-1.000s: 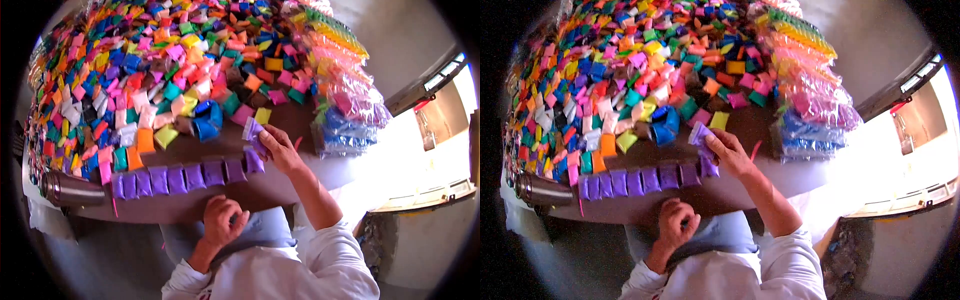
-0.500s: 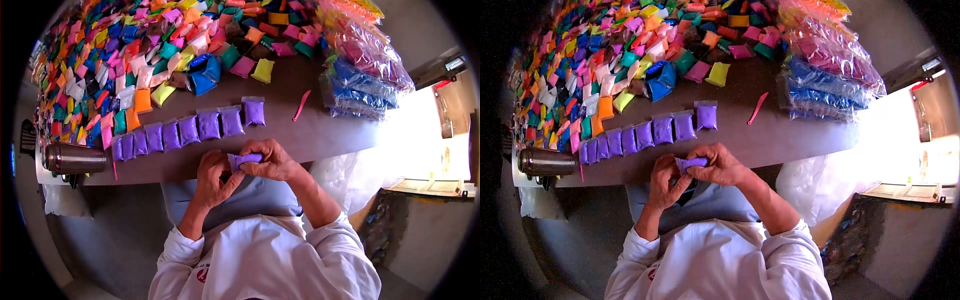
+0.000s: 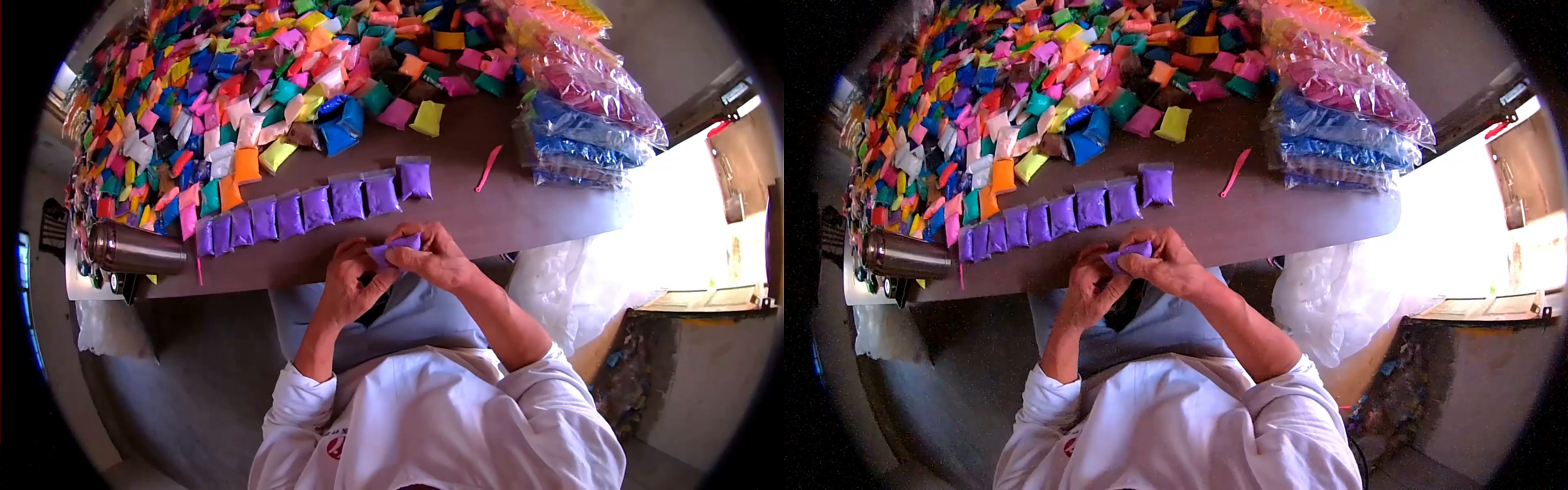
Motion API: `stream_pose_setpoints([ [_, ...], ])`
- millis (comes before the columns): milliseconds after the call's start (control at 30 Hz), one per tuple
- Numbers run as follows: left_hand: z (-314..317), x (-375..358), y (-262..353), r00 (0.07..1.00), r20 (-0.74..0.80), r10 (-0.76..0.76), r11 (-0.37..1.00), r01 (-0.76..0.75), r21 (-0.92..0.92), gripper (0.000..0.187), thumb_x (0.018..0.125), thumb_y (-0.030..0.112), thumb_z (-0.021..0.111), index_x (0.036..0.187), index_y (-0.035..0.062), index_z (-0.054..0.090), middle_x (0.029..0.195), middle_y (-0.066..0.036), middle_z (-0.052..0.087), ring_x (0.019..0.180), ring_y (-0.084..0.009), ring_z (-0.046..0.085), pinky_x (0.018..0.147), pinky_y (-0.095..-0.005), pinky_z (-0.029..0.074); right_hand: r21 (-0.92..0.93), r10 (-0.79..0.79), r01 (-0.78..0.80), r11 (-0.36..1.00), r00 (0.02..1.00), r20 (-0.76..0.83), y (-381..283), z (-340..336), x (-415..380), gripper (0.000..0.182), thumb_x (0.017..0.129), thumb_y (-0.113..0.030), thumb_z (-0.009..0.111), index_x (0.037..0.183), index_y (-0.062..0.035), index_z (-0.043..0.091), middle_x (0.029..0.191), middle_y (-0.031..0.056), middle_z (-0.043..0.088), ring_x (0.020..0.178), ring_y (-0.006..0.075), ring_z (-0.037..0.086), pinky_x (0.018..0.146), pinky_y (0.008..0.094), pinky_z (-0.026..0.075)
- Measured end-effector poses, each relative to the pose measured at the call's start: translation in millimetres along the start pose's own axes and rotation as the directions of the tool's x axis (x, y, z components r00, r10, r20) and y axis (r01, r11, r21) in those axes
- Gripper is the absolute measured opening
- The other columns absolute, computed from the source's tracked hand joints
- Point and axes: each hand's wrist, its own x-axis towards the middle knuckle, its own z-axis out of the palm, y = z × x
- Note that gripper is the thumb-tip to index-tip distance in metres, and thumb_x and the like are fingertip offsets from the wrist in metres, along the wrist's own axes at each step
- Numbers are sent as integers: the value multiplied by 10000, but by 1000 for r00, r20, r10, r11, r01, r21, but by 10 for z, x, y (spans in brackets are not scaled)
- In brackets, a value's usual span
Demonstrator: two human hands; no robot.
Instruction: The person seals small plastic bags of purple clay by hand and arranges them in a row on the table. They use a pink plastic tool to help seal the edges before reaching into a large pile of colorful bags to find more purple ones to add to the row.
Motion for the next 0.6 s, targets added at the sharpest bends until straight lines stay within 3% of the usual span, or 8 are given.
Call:
stream_pose_setpoints([
  [67,31,38,74,978,-153,-141,956,94,-278,276,876,330,666,848,56,665,808,-93,660,865,-292,612,905,-404,424,5,60,-60,998,998,-17,-82,55,-26,193,899,-185,683,988,-17,649,829,-42,590,758,46,516,662,222,436],
  [133,47,27,59,972,-164,-170,952,119,-283,275,875,322,667,835,50,663,816,-99,660,863,-294,610,897,-400,427,252,-42,69,965,993,-111,-134,182,-89,217,920,-192,659,1019,0,634,872,-35,602,789,47,513,692,229,442],
  [200,64,19,31,963,-171,-209,944,152,-294,276,875,315,668,822,44,660,823,-105,660,861,-295,607,888,-396,429,286,-42,81,955,989,-142,-46,208,-128,221,928,-193,649,1025,4,627,889,-31,605,801,47,511,703,232,444],
  [267,55,4,-8,987,-112,-114,987,100,-127,297,860,333,684,798,44,655,793,-91,661,835,-278,612,911,-401,426,325,-33,89,941,984,-174,52,172,-126,225,936,-195,638,1031,9,621,907,-27,607,813,47,509,713,235,445],
  [467,27,12,-34,1000,-25,-5,1000,5,-10,327,814,374,719,745,62,651,704,-54,648,799,-252,627,953,-405,417,174,-40,44,984,999,-25,47,29,-82,170,929,-183,643,954,-15,636,833,-39,601,792,45,509,705,231,442],
  [533,8,28,-8,1000,-25,19,1000,-19,-1,313,813,363,720,775,59,657,729,-60,653,808,-259,625,945,-405,419,-14,38,-36,999,994,106,-13,-45,-50,171,922,-185,652,937,-15,645,804,-39,601,787,44,513,709,229,444],
  [600,12,36,11,999,-23,44,999,-43,7,303,813,353,721,806,56,663,754,-66,658,817,-266,624,938,-404,421,-5,31,-31,1000,986,164,-90,-90,2,197,908,-199,676,963,-12,647,821,-29,606,782,49,518,706,237,450],
])
